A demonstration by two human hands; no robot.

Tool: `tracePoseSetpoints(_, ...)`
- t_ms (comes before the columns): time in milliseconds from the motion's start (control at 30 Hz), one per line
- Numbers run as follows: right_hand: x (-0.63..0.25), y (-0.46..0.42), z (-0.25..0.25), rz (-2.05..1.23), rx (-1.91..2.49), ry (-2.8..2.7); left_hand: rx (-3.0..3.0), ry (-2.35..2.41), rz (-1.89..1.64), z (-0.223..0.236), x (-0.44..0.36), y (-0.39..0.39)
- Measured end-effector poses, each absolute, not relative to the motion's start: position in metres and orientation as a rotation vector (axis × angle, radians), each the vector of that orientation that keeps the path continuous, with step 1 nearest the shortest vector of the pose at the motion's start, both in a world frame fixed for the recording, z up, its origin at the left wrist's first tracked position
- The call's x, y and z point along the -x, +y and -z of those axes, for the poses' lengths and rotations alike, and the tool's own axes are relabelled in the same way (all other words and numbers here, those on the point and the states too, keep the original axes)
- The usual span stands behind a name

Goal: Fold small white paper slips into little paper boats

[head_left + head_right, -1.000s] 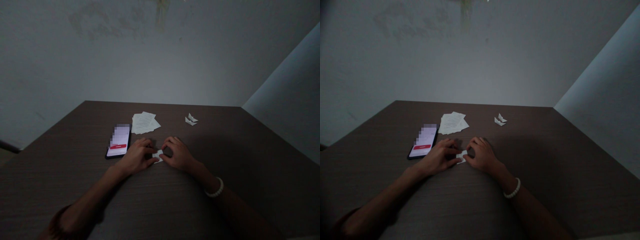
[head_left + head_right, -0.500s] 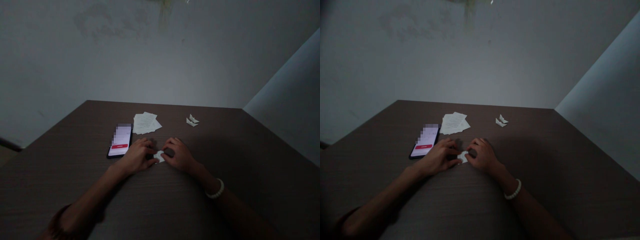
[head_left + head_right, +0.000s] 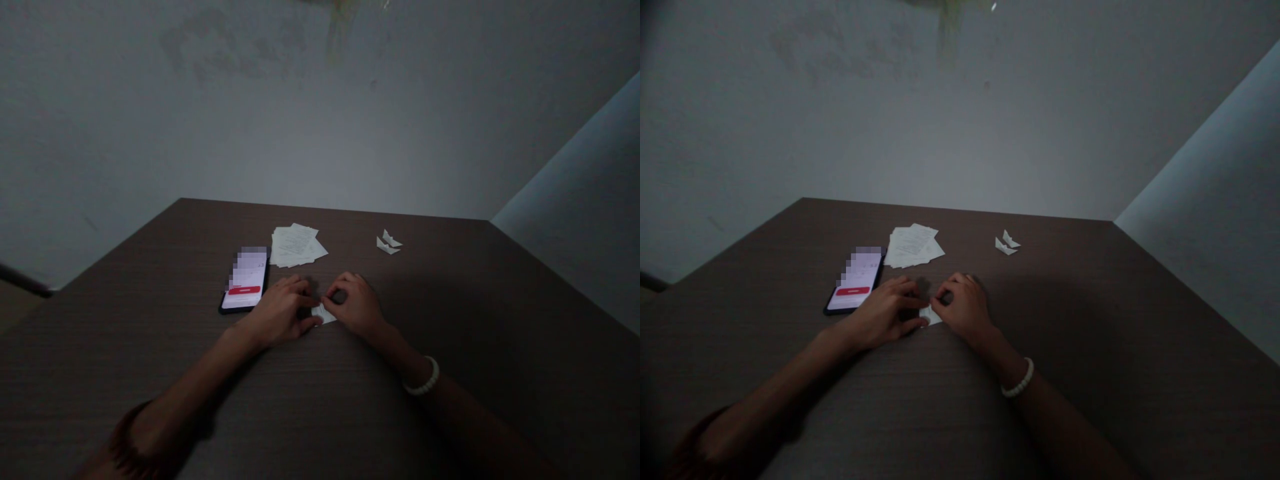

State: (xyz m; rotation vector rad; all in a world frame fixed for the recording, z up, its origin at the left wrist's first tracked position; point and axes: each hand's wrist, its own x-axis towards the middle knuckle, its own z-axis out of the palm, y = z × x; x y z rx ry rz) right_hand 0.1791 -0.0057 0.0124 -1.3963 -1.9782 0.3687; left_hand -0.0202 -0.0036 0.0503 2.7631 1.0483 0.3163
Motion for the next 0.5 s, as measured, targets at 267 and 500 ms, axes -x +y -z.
tracePoseSetpoints(267,-0.187,-0.004,-0.009,-0.365,1.367,-1.948,-2.766,1.057,-0.282,-0.051,0.02,-0.004)
tracePoseSetpoints(500,-0.191,-0.004,-0.01,-0.395,1.288,-2.0,-2.761,1.07,-0.28,-0.051,0.02,-0.005)
